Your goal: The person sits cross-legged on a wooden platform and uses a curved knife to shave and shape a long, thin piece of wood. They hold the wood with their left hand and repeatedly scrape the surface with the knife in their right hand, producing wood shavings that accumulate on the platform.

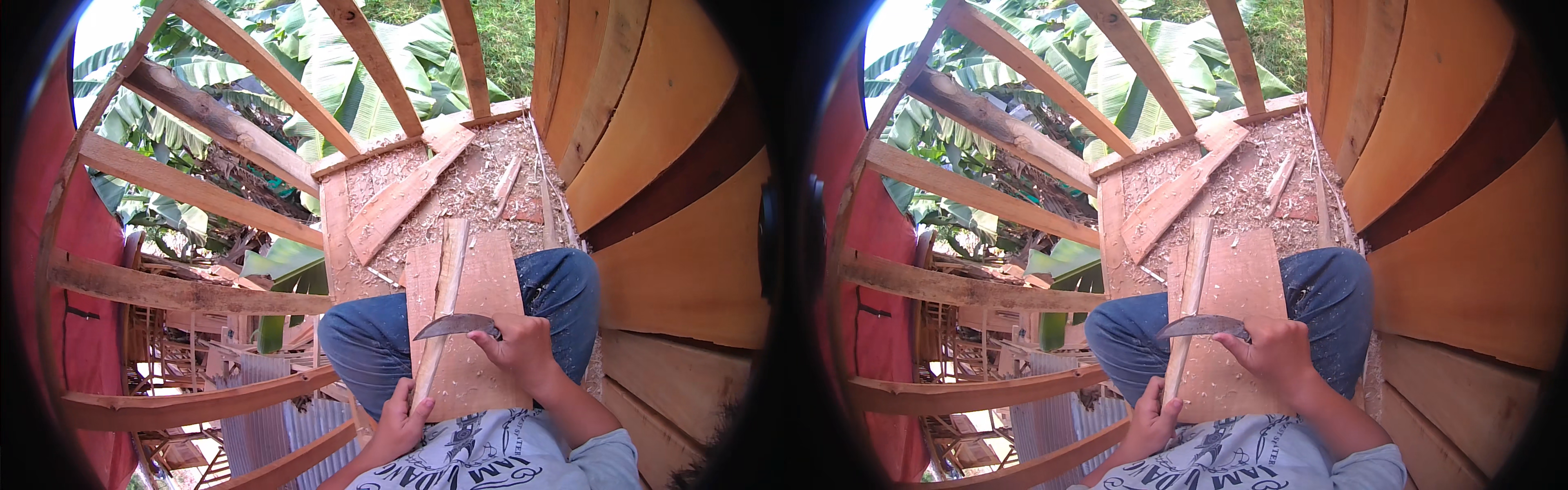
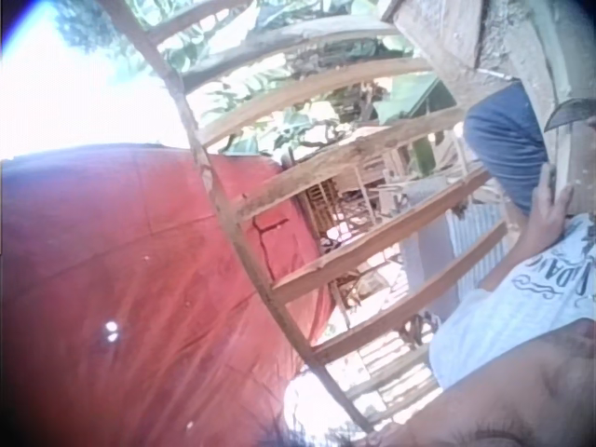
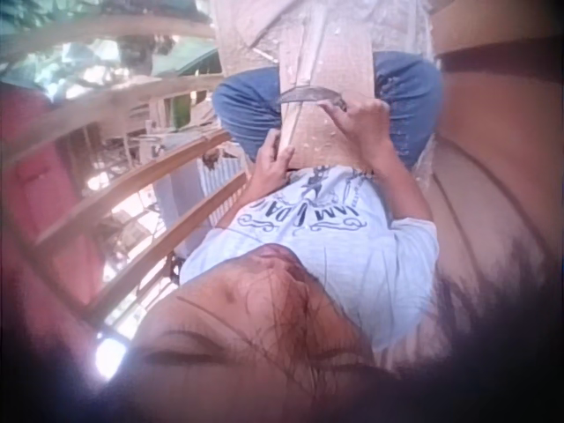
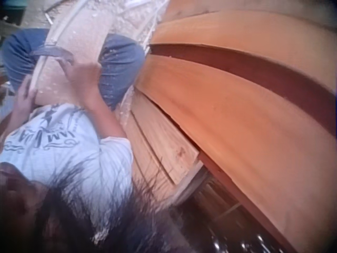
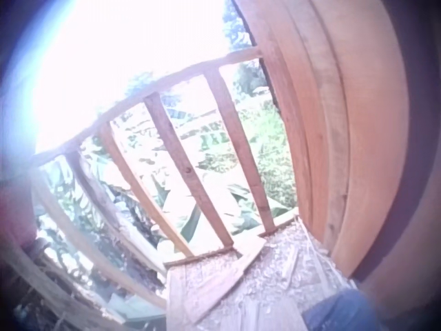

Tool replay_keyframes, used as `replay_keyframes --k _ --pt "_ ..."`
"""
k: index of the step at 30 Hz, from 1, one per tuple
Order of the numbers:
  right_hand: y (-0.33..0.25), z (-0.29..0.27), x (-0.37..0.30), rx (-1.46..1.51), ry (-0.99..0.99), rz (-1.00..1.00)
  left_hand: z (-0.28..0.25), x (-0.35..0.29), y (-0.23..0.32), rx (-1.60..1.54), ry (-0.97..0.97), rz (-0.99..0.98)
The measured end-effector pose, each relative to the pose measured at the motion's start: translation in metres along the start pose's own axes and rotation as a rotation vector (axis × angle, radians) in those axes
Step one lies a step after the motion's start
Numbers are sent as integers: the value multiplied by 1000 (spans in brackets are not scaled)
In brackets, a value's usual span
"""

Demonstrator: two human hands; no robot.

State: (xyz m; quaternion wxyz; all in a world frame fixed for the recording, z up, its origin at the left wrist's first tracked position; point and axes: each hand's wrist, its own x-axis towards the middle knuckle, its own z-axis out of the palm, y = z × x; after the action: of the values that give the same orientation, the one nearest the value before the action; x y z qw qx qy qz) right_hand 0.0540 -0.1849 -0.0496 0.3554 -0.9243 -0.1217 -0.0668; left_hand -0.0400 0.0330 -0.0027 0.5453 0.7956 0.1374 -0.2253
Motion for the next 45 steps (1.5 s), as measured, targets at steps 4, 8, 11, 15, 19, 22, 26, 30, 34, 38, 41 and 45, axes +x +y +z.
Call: replay_keyframes --k 4,8,11,15,19,22,26,30,34,38,41,45 --pt "-5 -6 -1 -9 11 -55 4 -2 4 -4 12 8" --pt "28 -13 17 -40 188 80 -1 -4 6 63 -30 -42" --pt "10 -18 7 -24 25 -86 0 -4 2 12 -49 -9" --pt "20 -16 16 28 101 -1 1 -2 9 -56 -89 -103" --pt "27 -32 29 98 231 28 2 -6 -2 -18 -166 33" --pt "-2 -28 9 -16 8 -227 6 -3 -14 23 -107 141" --pt "29 -40 32 -132 146 -20 7 -1 2 92 -102 79" --pt "-1 -39 13 -30 -9 -222 8 -2 0 159 -59 180" --pt "44 -46 36 -105 202 29 3 -2 10 211 -65 111" --pt "7 -42 12 17 -27 -229 4 -4 -1 192 -28 185" --pt "30 -40 24 10 127 -64 2 -6 0 209 -31 187" --pt "33 -43 19 32 134 -87 2 -3 6 243 -22 202"
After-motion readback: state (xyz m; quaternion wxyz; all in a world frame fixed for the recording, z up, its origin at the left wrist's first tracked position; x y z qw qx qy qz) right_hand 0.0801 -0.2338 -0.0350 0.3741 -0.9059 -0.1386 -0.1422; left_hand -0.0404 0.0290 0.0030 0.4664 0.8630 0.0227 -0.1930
